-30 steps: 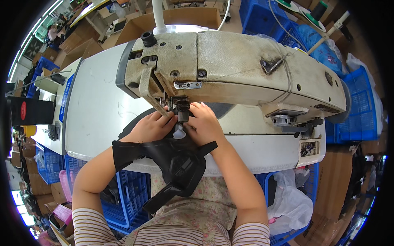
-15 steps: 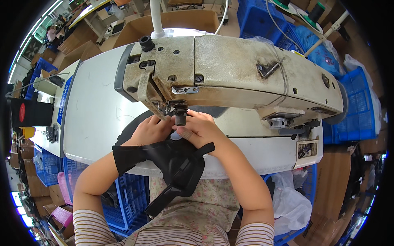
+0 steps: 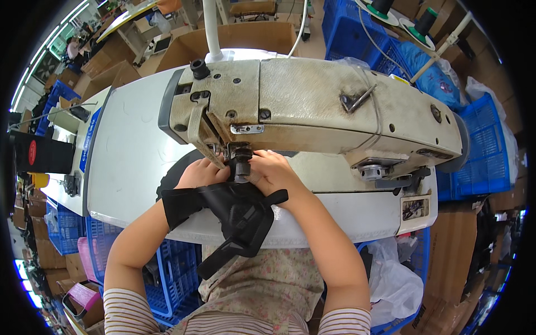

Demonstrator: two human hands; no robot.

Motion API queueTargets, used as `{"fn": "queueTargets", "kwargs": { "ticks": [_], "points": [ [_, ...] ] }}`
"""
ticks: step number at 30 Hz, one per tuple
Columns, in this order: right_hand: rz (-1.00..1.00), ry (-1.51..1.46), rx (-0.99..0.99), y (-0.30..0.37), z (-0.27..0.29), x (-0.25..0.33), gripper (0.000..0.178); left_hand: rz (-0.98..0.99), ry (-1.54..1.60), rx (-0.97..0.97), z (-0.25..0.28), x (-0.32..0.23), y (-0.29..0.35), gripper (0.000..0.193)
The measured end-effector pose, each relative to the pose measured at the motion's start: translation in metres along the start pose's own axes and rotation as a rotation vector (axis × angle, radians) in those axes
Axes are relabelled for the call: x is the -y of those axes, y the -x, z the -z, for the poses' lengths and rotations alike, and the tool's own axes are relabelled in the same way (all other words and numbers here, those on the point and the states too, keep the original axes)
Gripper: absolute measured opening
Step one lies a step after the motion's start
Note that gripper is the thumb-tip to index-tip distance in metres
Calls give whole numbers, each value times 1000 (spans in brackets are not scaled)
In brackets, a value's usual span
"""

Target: The person aligns shoe pieces and stitches them together using a sewing machine, then trims the thread with a thread clipper. The person then places the sewn piece into a basket and repeats the sewing process on another set of pieces.

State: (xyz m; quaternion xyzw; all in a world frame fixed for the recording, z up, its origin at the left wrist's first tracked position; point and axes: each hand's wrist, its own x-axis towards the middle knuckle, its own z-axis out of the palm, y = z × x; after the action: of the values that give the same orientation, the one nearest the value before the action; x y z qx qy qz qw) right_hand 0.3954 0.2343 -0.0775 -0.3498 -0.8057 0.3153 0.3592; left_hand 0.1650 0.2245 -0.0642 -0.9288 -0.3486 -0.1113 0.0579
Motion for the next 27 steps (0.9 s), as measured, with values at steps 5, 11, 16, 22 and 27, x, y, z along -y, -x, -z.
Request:
{"fn": "queueTargets", "kwargs": {
  "ticks": [5,11,16,22,27],
  "points": [
    [12,43,-16,4,-6,-20,42,-28,-11,-6,-9,9,-7,19],
    [-13,-91,-76,-2,-16,-26,52,27,13,-131,-19,15,-11,17],
    [-38,-99,-69,-3,-10,-21,52,137,64,12,-6,13,-18,18],
    [-36,-65,-98,-1,-16,-30,40,141,94,-13,-13,16,-17,18],
    [-123,-78,-54,3,-17,-30,34,106,58,-59,-6,13,-15,15]
  ]
}}
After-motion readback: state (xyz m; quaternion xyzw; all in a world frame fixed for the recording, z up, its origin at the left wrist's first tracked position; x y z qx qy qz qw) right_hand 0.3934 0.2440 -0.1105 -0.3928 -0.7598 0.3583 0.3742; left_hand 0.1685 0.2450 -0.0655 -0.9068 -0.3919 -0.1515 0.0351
